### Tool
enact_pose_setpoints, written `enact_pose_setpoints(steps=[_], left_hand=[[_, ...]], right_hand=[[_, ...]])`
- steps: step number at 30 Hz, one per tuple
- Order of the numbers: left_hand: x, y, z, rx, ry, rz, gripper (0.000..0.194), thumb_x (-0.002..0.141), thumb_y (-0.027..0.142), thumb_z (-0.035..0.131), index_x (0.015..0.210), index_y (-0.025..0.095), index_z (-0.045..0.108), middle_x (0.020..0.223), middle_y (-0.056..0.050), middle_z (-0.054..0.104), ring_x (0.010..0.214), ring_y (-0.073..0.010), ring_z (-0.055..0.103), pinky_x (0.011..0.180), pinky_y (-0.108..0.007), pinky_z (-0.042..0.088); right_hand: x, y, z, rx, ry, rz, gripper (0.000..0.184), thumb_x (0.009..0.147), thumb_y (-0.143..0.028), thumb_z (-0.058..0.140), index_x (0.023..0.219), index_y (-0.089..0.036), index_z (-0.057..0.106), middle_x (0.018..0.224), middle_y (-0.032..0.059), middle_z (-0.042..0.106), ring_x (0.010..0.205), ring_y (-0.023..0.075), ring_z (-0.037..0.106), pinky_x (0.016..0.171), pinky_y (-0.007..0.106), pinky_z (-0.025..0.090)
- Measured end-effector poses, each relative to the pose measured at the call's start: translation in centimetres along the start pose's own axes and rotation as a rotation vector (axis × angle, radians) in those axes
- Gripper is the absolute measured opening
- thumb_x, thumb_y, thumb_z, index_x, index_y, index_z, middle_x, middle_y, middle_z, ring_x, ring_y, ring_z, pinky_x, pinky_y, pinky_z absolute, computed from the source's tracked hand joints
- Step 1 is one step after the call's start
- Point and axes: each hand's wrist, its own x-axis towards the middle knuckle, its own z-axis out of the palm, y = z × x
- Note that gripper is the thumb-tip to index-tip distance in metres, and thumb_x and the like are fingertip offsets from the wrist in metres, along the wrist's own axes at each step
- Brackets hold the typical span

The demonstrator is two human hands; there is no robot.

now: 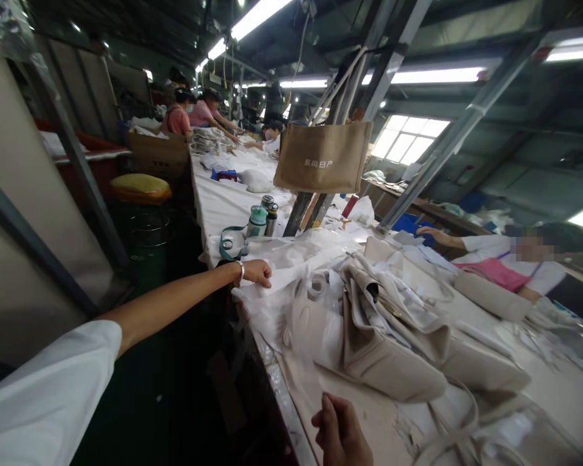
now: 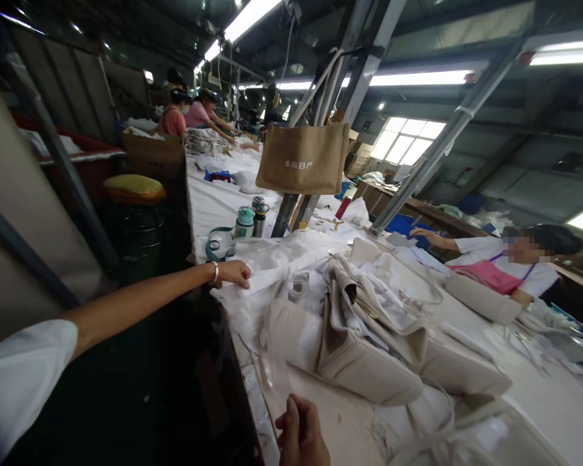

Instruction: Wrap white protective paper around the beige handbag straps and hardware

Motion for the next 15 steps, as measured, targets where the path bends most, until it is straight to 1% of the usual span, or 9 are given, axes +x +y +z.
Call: enact_pose_setpoints(steps=[1,3,6,7,9,11,12,13,15], left_hand=[[-0.1,0.2,0.0,-0.002,-0.016,0.013,0.026,0.054,0.015,0.080,0.052,0.010,0.055,0.044,0.006,0.044,0.046,-0.0062,0.036,0.047,-0.022,0.021],[-0.2,0.6,0.3,-0.031,-0.017,0.050,0.026,0.055,0.024,0.080,0.057,0.011,0.058,0.048,0.004,0.047,0.048,-0.0075,0.038,0.048,-0.023,0.020],[0.1,1.3,2.0,-0.104,0.019,0.107,0.031,0.056,0.034,0.078,0.064,0.012,0.058,0.054,0.004,0.048,0.051,-0.0079,0.038,0.049,-0.022,0.021],[0.1,1.6,2.8,-0.130,0.032,0.118,0.033,0.056,0.037,0.077,0.064,0.012,0.057,0.054,0.004,0.047,0.051,-0.0077,0.037,0.049,-0.022,0.020],[0.1,2.2,4.6,-0.188,0.047,0.125,0.037,0.056,0.042,0.076,0.063,0.013,0.054,0.054,0.004,0.044,0.050,-0.0073,0.035,0.048,-0.021,0.020],[-0.3,2.7,6.5,-0.254,0.038,0.128,0.041,0.057,0.048,0.074,0.066,0.013,0.053,0.054,0.005,0.042,0.048,-0.0066,0.032,0.047,-0.022,0.019],[-0.6,2.9,7.3,-0.290,0.029,0.129,0.043,0.057,0.050,0.074,0.068,0.013,0.055,0.054,0.005,0.042,0.048,-0.0064,0.032,0.047,-0.022,0.019],[-1.0,3.0,8.1,-0.327,0.020,0.127,0.046,0.058,0.052,0.073,0.072,0.012,0.056,0.056,0.005,0.043,0.049,-0.0064,0.032,0.047,-0.021,0.019],[-1.6,3.2,9.1,-0.396,0.014,0.116,0.051,0.058,0.055,0.072,0.080,0.011,0.059,0.059,0.004,0.047,0.050,-0.0066,0.034,0.047,-0.021,0.021]], right_hand=[[0.0,-0.8,0.7,0.024,-0.057,0.013,0.043,0.079,-0.063,0.050,0.086,-0.021,0.058,0.061,-0.0024,0.060,0.049,0.0113,0.052,0.052,0.022,0.042],[0.4,-2.2,2.4,0.108,-0.161,0.017,0.042,0.082,-0.061,0.050,0.078,-0.019,0.055,0.057,-0.0024,0.058,0.048,0.0103,0.048,0.051,0.021,0.040],[2.0,-3.6,5.2,0.211,-0.259,-0.014,0.042,0.085,-0.058,0.048,0.077,-0.017,0.055,0.061,-0.0001,0.060,0.050,0.0105,0.048,0.050,0.021,0.040],[2.6,-3.9,6.0,0.236,-0.269,-0.023,0.042,0.085,-0.057,0.048,0.081,-0.016,0.057,0.066,0.0018,0.062,0.054,0.0114,0.052,0.050,0.021,0.042],[3.8,-4.6,7.5,0.291,-0.267,-0.030,0.045,0.085,-0.057,0.048,0.100,-0.015,0.058,0.085,0.0068,0.066,0.067,0.0147,0.060,0.055,0.023,0.047],[4.7,-5.1,8.6,0.362,-0.270,-0.005,0.056,0.083,-0.057,0.051,0.121,-0.015,0.050,0.107,0.0116,0.064,0.085,0.0187,0.064,0.063,0.027,0.052],[5.1,-5.3,9.1,0.397,-0.284,0.015,0.062,0.082,-0.057,0.053,0.128,-0.016,0.045,0.114,0.0130,0.061,0.091,0.0199,0.063,0.067,0.028,0.054],[5.3,-5.5,9.5,0.429,-0.304,0.034,0.065,0.081,-0.056,0.055,0.129,-0.015,0.042,0.116,0.0135,0.060,0.094,0.0204,0.063,0.069,0.029,0.054],[5.4,-5.4,10.2,0.469,-0.333,0.054,0.059,0.079,-0.053,0.059,0.121,-0.013,0.047,0.103,0.0105,0.064,0.085,0.0181,0.063,0.062,0.025,0.050]])
